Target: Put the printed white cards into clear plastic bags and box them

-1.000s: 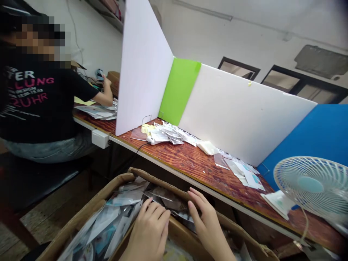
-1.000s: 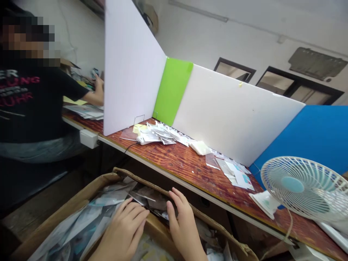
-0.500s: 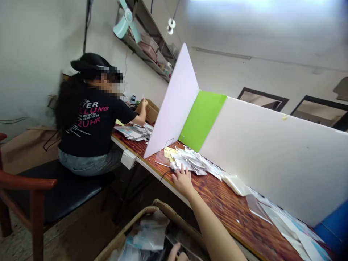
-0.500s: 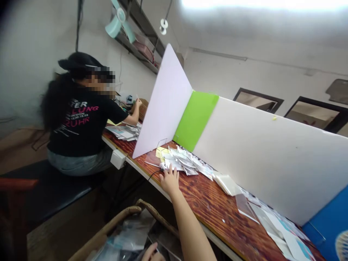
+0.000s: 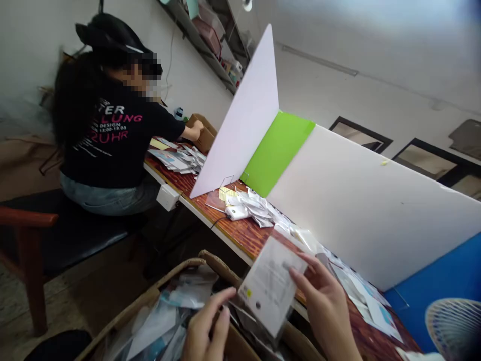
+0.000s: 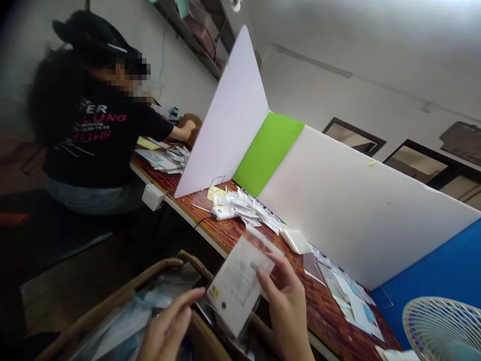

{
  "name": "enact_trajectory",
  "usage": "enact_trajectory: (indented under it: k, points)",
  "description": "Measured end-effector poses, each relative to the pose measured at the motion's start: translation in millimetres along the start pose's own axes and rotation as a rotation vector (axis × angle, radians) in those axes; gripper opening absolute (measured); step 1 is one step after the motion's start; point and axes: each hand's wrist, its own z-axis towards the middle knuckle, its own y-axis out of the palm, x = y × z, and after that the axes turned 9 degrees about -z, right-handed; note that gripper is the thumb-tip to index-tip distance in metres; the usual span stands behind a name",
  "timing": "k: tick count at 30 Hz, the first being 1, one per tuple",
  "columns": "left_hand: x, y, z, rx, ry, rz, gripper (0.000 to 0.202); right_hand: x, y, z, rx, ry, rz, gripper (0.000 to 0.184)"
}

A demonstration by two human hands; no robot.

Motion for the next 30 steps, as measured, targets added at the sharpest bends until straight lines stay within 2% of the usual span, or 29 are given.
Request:
enact_trajectory:
  k: [2,3,5,7,12,18,25,30]
  points:
    - [24.2,-3.2,2.6,-0.072,-0.315,-0.342,0.039,-1.5,-7.8,-42.4,-0.1,0.144,0.115,0.032]
    - [34.7,-3.2,3.7,-0.116,-0.388,-0.492,0.04,-0.1,-9.2,-60.2,-0.157,0.208,0.143,0.032]
    - [50.5,-0.5,4.4,-0.331,-0.523,-0.674,0.04,6.1,-9.4,-86.8,-0.213,0.284,0.156,0.032]
    - [58.2,4.4,2.8,-0.404,-0.596,-0.689,0.034,14.9,-8.5,-101.6,-0.218,0.299,0.091,0.032]
    - [55.3,16.7,-3.1,-0.271,-0.656,-0.588,0.024,29.5,-9.9,-107.8,-0.216,0.151,-0.039,0.025]
    - [49.6,26.6,-5.3,-0.188,-0.712,-0.634,0.023,23.6,-5.9,-106.5,-0.186,0.004,-0.106,0.022]
    - [44.5,26.2,-6.1,-0.046,-0.708,-0.522,0.022,26.8,-2.4,-113.5,-0.275,0.107,-0.016,0.021]
    - [49.3,24.0,-7.3,-0.049,-0.692,-0.485,0.021,26.2,-4.1,-114.0,-0.383,0.188,0.063,0.019]
